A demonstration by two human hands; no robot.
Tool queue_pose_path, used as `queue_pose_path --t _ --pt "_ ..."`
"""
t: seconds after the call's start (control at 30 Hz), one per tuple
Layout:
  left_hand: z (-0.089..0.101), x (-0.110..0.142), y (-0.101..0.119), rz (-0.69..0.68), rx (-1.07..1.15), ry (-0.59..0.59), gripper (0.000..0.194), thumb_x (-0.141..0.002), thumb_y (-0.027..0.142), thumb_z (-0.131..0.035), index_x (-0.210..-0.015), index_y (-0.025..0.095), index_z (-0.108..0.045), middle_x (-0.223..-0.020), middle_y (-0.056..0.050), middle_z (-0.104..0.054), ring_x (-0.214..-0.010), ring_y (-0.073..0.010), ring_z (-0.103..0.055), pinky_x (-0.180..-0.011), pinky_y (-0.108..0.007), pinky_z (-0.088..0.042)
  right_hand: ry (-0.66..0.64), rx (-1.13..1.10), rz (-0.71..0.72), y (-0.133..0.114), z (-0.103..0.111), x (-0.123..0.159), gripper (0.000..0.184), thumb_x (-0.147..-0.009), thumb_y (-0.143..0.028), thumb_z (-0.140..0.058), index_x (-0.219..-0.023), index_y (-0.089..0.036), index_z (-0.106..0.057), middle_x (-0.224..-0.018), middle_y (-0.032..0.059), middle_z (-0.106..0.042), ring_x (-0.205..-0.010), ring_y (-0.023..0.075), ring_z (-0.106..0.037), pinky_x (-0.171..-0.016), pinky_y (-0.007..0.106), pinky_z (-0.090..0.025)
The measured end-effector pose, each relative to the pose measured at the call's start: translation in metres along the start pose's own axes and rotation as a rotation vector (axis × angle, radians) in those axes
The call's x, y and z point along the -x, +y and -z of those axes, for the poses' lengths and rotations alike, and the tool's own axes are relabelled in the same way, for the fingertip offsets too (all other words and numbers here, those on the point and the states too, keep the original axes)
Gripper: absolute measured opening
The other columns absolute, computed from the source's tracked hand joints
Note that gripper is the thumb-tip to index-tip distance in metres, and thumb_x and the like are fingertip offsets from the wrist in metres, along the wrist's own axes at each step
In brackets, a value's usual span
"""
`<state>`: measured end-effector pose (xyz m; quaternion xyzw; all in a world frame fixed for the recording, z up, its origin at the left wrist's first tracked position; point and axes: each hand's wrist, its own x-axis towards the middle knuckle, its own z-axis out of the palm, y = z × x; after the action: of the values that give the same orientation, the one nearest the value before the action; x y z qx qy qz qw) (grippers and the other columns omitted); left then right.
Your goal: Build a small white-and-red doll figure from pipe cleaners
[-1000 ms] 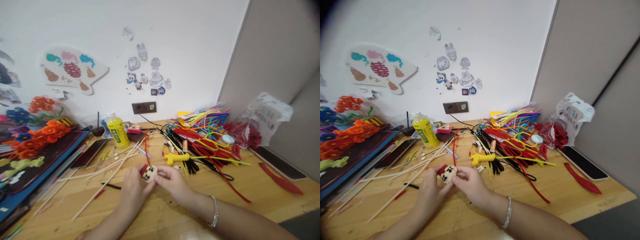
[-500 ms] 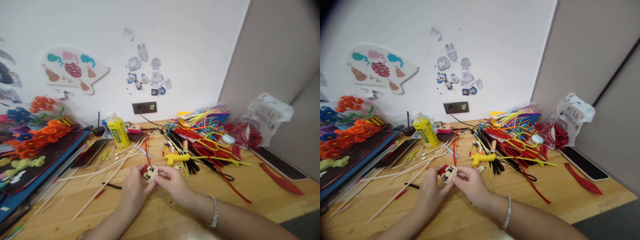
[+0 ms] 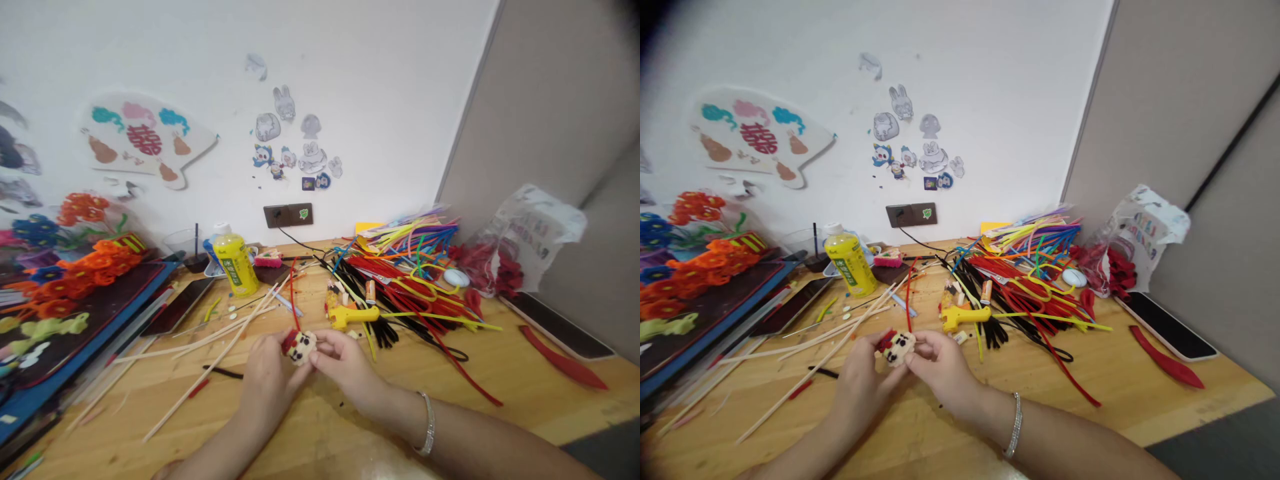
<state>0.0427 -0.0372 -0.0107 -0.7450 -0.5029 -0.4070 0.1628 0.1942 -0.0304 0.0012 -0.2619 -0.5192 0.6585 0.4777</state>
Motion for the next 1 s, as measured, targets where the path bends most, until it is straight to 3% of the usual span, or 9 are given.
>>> queue_pose_path --t 1.0 --pt "0.002 -0.0017 0.0042 -0.04 0.019 -0.002 0.033 -0.082 0.045 -0.05 -0.094 0.013 -0.05 -0.075 -0.008 -0.063 -0.067 -0.0228 -0.063 -0.058 -0.034 -0.053 0.078 0.0 -0.012 -0.0002 -0.0011 0.0002 0.034 -0.068 -0.041 -0.071 -0.089 -0.016 -0.066 -0.086 0.0064 -0.071 -0.084 0.0205 -0.065 -0.078 0.034 -0.049"
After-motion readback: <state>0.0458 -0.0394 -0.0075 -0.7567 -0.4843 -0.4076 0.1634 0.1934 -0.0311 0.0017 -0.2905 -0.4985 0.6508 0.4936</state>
